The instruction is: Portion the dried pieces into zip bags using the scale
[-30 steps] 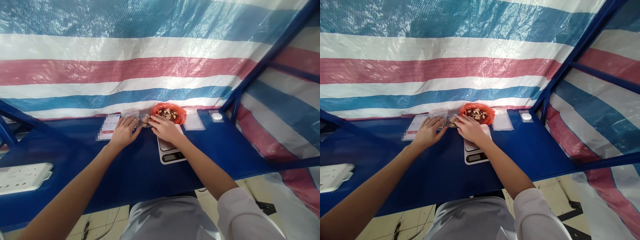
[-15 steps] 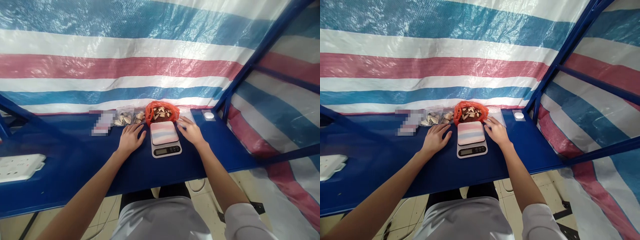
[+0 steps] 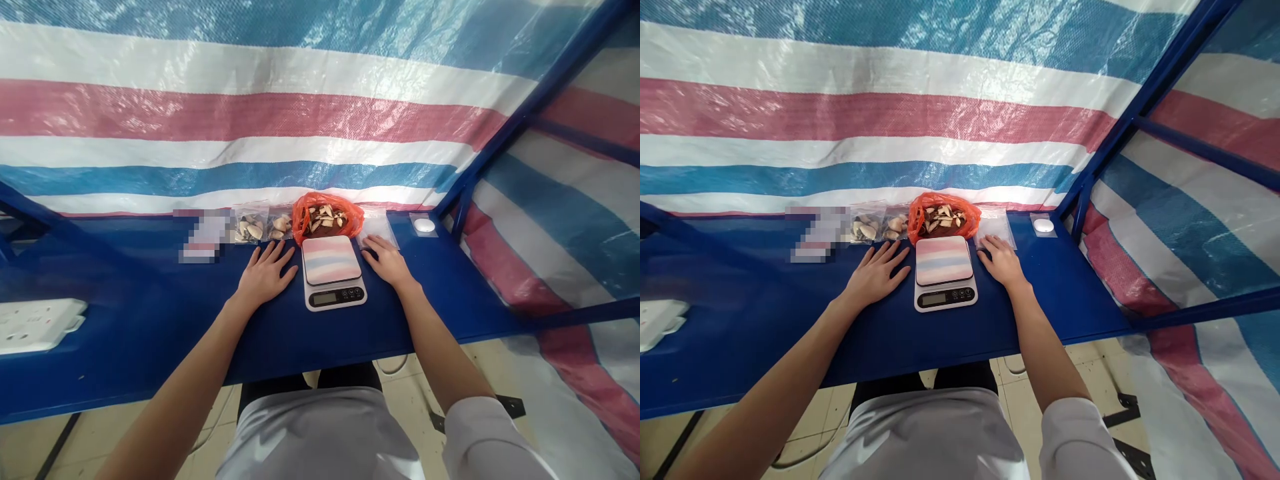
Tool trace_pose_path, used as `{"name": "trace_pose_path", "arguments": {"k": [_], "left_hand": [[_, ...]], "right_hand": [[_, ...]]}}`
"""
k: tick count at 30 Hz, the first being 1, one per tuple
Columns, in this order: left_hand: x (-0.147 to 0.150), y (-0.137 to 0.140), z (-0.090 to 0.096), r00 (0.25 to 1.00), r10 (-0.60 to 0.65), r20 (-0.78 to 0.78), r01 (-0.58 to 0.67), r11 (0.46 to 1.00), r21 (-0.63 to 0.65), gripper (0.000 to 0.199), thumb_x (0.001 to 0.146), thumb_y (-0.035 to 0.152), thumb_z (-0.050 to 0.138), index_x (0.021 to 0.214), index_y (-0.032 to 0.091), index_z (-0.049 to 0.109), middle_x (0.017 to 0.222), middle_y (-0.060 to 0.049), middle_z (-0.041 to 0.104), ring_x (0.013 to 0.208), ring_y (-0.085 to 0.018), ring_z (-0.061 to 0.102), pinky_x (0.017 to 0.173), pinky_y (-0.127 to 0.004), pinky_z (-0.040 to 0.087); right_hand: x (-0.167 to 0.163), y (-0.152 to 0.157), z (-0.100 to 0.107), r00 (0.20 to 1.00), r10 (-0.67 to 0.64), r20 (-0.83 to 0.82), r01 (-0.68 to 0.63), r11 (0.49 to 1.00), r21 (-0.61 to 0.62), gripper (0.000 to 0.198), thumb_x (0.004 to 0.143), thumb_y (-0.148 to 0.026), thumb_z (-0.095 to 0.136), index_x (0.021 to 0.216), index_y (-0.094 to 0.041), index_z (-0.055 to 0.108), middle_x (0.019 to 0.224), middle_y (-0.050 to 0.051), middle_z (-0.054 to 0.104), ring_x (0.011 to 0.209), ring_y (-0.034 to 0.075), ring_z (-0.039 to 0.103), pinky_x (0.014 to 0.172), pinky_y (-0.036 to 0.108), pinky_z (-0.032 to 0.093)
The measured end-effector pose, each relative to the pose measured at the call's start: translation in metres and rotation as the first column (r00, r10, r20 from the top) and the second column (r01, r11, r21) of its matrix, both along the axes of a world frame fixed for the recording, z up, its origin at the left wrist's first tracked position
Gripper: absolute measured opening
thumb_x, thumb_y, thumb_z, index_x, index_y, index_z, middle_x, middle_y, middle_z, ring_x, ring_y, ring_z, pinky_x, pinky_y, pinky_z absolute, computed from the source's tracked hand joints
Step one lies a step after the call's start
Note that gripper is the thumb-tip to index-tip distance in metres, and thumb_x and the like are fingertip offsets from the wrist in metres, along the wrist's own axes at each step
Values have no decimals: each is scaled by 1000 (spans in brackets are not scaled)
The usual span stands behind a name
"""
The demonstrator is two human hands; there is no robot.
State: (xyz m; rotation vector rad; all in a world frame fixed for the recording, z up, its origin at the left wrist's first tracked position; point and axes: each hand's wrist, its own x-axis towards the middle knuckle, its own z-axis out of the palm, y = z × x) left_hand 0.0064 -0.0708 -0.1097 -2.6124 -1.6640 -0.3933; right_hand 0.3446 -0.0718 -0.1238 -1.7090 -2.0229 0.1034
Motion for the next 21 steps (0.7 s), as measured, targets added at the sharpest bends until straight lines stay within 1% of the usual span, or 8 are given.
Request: {"name": "trace_pose_path", "arguments": {"k": [6, 13, 17, 21], "left_hand": [[2, 0, -1, 1000, 15, -9, -15, 1000, -17, 58, 101, 49, 39, 152, 24, 50, 163, -10, 40, 153, -34, 34, 124, -58, 26], [2, 0, -1, 1000, 23, -15, -24, 999, -38, 57, 101, 49, 40, 153, 26, 49, 163, -9, 39, 153, -34, 33, 124, -58, 25], [3, 0, 1, 999, 30, -20, -31, 999, -37, 57, 101, 48, 40, 152, 24, 50, 163, -9, 39, 153, -34, 34, 125, -56, 25], [3, -1, 2, 1000, 25, -8, -25, 999, -35, 57, 101, 48, 41, 152, 24, 51, 163, -10, 40, 152, -35, 35, 123, -59, 27]], "right_hand": [[2, 2, -4, 1000, 24, -5, -24, 1000, 19, 41, 99, -34, 52, 135, -23, 66, 146, 11, 61, 142, 28, 51, 120, 51, 40], [2, 2, -4, 1000, 23, -6, -23, 1000, 9, 41, 99, -34, 52, 135, -21, 66, 145, 11, 62, 143, 29, 50, 120, 50, 40], [-1, 1, 0, 1000, 7, 14, -7, 1000, -2, 41, 99, -33, 51, 134, -19, 67, 145, 12, 62, 142, 29, 51, 120, 48, 40], [-4, -2, 7, 999, -13, 29, 13, 1000, -6, 38, 100, -34, 50, 132, -23, 69, 144, 8, 63, 140, 28, 54, 118, 47, 43]]}}
